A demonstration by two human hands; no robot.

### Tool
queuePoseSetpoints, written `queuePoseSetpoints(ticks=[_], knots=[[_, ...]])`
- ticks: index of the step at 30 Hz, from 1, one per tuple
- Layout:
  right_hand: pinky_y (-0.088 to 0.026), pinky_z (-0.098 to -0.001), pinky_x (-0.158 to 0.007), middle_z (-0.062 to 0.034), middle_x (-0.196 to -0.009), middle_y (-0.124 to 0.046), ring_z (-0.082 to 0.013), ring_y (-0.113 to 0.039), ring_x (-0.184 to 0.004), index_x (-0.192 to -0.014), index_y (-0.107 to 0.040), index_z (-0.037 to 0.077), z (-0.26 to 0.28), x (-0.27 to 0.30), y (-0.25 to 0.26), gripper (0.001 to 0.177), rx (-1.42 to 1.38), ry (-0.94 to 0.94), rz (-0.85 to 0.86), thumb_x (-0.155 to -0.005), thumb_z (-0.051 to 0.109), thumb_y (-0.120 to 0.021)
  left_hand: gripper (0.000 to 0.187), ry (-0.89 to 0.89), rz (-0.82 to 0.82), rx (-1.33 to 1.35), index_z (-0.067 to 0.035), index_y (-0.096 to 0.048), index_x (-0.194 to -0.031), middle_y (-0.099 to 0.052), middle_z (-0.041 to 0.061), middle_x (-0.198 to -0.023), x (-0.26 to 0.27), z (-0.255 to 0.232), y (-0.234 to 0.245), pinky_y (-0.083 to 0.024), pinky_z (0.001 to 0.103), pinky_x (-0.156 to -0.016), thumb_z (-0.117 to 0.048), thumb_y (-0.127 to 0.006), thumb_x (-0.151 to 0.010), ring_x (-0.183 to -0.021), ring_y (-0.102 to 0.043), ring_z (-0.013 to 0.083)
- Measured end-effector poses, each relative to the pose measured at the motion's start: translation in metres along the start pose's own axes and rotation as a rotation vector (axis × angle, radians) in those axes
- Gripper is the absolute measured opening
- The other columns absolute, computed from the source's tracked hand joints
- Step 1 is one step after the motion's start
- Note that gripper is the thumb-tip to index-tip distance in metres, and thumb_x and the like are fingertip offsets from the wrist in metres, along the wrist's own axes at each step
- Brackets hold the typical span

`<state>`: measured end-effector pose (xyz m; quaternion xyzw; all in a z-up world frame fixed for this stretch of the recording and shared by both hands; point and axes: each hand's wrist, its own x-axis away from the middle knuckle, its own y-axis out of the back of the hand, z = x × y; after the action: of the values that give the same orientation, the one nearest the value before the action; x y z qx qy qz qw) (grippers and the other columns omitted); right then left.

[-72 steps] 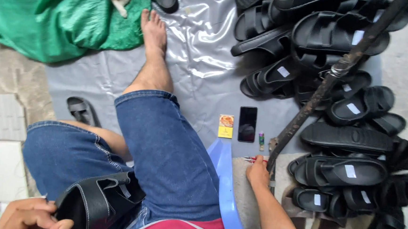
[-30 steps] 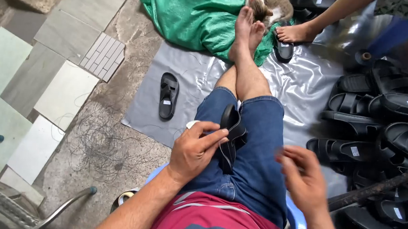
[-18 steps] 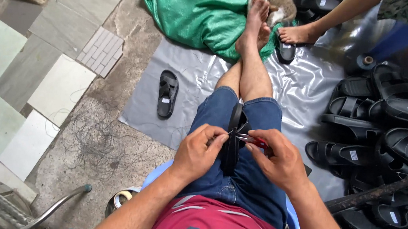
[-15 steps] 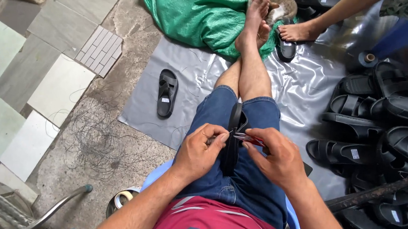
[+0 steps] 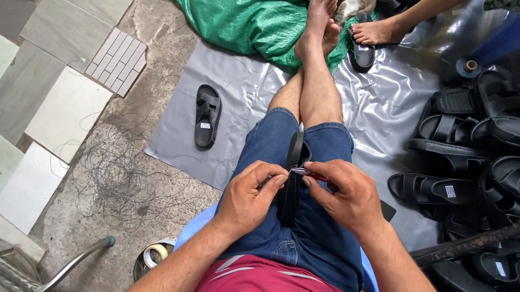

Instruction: Hand-sewing a sandal strap using a needle and thread.

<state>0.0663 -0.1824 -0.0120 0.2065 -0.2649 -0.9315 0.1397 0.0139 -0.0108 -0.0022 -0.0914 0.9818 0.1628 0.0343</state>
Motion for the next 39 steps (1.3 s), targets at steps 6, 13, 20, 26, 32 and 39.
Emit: queuePoseSetpoints(ticks=[6,13,20,26,32,39], knots=[[-0.049,-0.0307,-0.053,0.0003,-0.074,-0.064,-0.0203,-0.06,-0.06,-0.09,-0.068,0.017,-0.002,-0.002,-0.002,0.018,0.116,0.1,-0.002,-0.073,0.015,-0.072,0.007,-0.008,0.0,-0.026,-0.01,-0.068,-0.086,-0.062,0.007,-0.065,-0.003,-0.003,0.001,-0.053,0.032,-0.054,-0.014,-0.062,-0.084,-0.063,-0.065,0.0218],[-0.049,-0.0286,-0.051,0.0009,-0.072,-0.062,-0.0176,-0.057,-0.055,-0.087,-0.068,0.018,-0.006,-0.002,-0.005,0.014,0.139,0.17,-0.024,-0.074,0.015,-0.071,0.008,-0.007,0.008,-0.03,-0.013,-0.069,-0.086,-0.063,0.005,-0.067,-0.001,-0.008,-0.002,-0.051,0.031,-0.05,-0.015,-0.06,-0.085,-0.057,-0.063,0.0199],[-0.047,-0.0254,-0.048,0.0011,-0.068,-0.063,-0.0166,-0.058,-0.053,-0.085,-0.07,0.015,-0.009,0.006,-0.005,0.012,0.022,0.07,-0.073,-0.074,0.015,-0.072,0.005,-0.05,0.033,0.069,-0.014,-0.07,-0.082,-0.064,0.003,-0.068,0.003,-0.005,-0.001,-0.052,0.029,-0.054,-0.015,-0.065,-0.082,-0.06,-0.064,0.0199],[-0.047,-0.0276,-0.049,-0.0031,-0.066,-0.065,-0.0196,-0.06,-0.054,-0.089,-0.071,0.013,-0.017,0.015,0.01,0.018,-0.007,-0.14,-0.099,-0.071,0.014,-0.074,0.023,-0.188,0.044,0.056,-0.01,-0.063,-0.096,-0.063,0.011,-0.093,-0.009,0.01,0.01,-0.049,0.038,-0.078,-0.026,-0.068,-0.079,-0.09,-0.062,0.0293],[-0.045,-0.029,-0.056,-0.008,-0.071,-0.065,-0.0155,-0.057,-0.059,-0.101,-0.067,0.012,-0.032,0.038,0.044,0.03,0.021,-0.4,-0.154,-0.072,0.014,-0.074,0.048,-0.287,0.243,0.029,-0.004,-0.05,-0.126,-0.053,0.022,-0.121,-0.012,0.015,-0.016,-0.044,0.047,-0.09,-0.013,-0.064,-0.081,-0.111,-0.051,0.0396],[-0.042,-0.0226,-0.062,0.0038,-0.073,-0.061,-0.009,-0.048,-0.058,-0.095,-0.065,0.018,-0.004,0.052,0.101,0.024,0.336,-0.71,-0.062,-0.072,0.02,-0.071,0.035,-0.424,0.42,-0.255,-0.017,-0.054,-0.118,-0.052,0.0,-0.13,-0.01,0.009,-0.062,-0.05,0.03,-0.075,-0.028,-0.059,-0.086,-0.101,-0.063,0.0165]])
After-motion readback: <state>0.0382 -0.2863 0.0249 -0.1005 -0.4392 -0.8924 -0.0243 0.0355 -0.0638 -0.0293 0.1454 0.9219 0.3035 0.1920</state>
